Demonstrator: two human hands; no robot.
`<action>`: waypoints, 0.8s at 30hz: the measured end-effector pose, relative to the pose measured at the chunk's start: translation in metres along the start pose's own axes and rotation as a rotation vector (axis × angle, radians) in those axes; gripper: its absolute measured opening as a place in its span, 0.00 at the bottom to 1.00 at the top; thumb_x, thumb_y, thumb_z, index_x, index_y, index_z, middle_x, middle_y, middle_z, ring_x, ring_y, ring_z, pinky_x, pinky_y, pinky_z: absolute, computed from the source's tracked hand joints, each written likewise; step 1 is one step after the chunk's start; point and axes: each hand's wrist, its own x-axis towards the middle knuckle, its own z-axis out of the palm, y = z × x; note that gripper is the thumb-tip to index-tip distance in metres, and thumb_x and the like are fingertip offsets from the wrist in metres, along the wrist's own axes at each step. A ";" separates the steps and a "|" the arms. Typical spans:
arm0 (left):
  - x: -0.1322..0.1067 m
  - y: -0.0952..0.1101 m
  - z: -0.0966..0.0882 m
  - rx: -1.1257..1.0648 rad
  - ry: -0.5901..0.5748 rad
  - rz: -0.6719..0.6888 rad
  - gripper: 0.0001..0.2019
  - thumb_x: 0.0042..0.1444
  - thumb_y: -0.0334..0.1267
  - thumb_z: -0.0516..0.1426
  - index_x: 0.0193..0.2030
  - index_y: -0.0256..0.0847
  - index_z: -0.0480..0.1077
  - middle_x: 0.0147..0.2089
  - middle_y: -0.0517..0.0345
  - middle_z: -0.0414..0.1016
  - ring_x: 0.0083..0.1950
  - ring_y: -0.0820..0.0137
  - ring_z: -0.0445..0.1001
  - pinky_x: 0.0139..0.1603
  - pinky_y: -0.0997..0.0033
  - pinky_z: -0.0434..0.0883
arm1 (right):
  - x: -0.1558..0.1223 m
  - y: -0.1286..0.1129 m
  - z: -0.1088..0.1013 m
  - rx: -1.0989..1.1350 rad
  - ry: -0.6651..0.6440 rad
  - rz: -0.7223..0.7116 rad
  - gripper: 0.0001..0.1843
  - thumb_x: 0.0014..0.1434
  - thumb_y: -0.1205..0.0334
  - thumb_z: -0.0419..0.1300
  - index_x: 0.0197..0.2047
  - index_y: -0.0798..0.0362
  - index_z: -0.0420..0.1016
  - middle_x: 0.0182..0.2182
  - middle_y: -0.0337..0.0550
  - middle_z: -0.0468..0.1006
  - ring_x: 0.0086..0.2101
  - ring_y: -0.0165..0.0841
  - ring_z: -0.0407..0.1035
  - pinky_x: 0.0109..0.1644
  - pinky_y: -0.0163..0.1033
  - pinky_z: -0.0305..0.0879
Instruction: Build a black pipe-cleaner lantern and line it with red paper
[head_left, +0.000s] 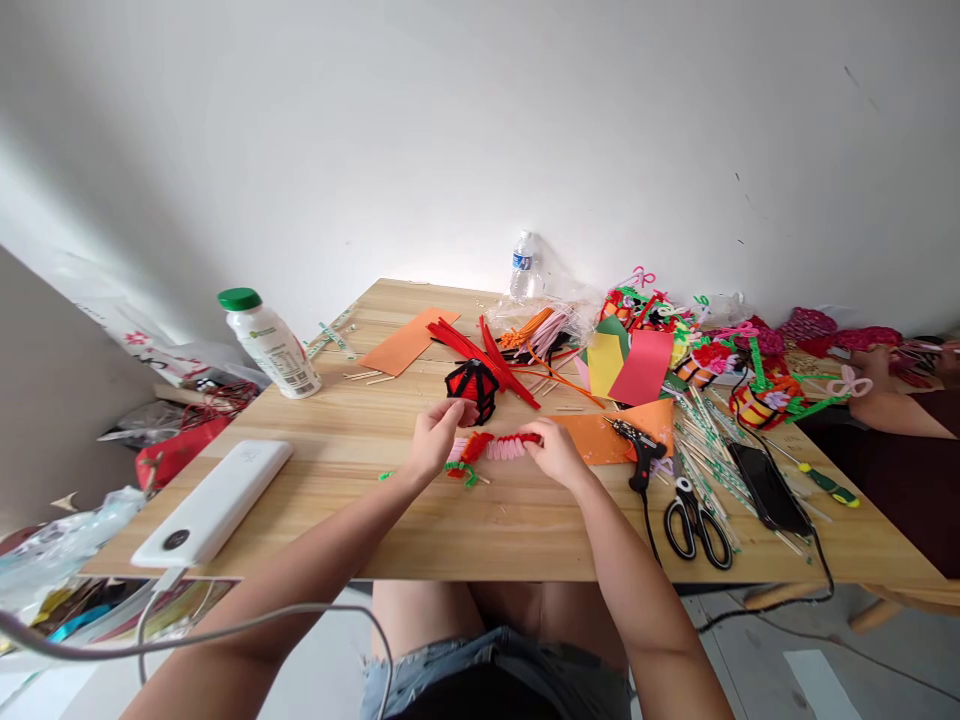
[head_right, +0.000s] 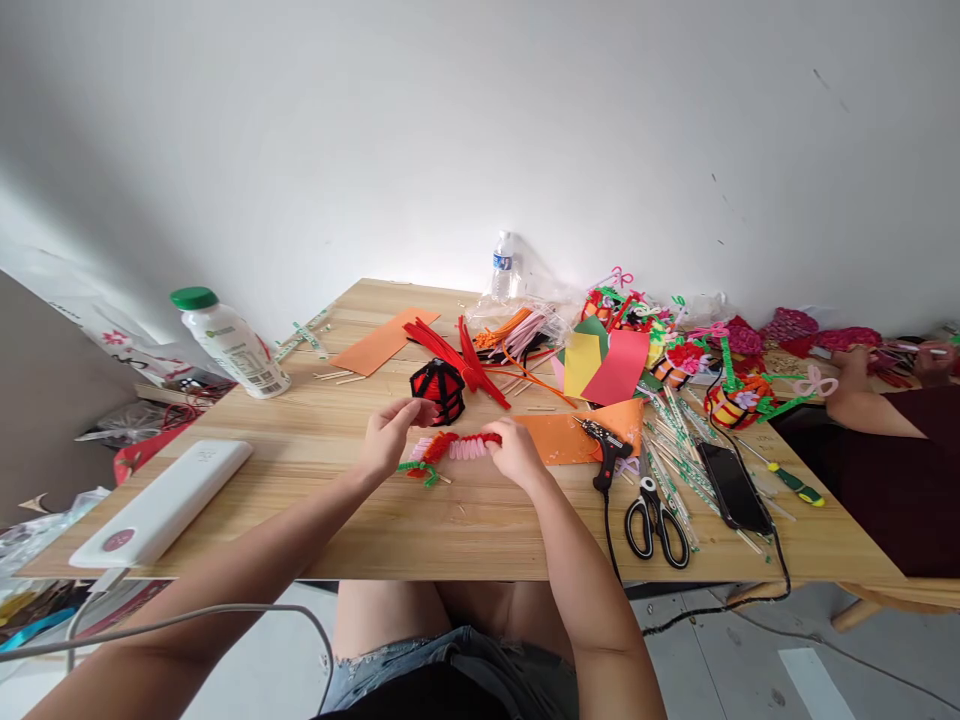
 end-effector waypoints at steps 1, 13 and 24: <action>0.003 0.002 0.008 -0.076 0.019 -0.051 0.19 0.49 0.52 0.58 0.33 0.35 0.76 0.30 0.50 0.79 0.31 0.67 0.75 0.37 0.66 0.73 | 0.000 0.002 -0.004 0.032 0.024 0.025 0.14 0.53 0.76 0.59 0.40 0.55 0.79 0.40 0.47 0.80 0.40 0.34 0.74 0.47 0.40 0.69; 0.009 -0.009 0.003 -0.178 0.040 -0.043 0.21 0.46 0.55 0.60 0.33 0.36 0.76 0.30 0.51 0.78 0.33 0.66 0.76 0.38 0.65 0.72 | -0.010 -0.006 -0.011 0.136 0.158 -0.107 0.12 0.54 0.71 0.55 0.37 0.54 0.79 0.36 0.46 0.78 0.37 0.33 0.72 0.41 0.37 0.69; -0.030 0.005 0.024 0.065 -0.460 -0.117 0.20 0.47 0.54 0.62 0.38 0.38 0.74 0.28 0.57 0.75 0.24 0.73 0.69 0.22 0.75 0.66 | -0.014 -0.018 -0.004 0.727 0.029 0.195 0.14 0.47 0.59 0.66 0.38 0.55 0.77 0.30 0.42 0.80 0.28 0.30 0.72 0.31 0.35 0.68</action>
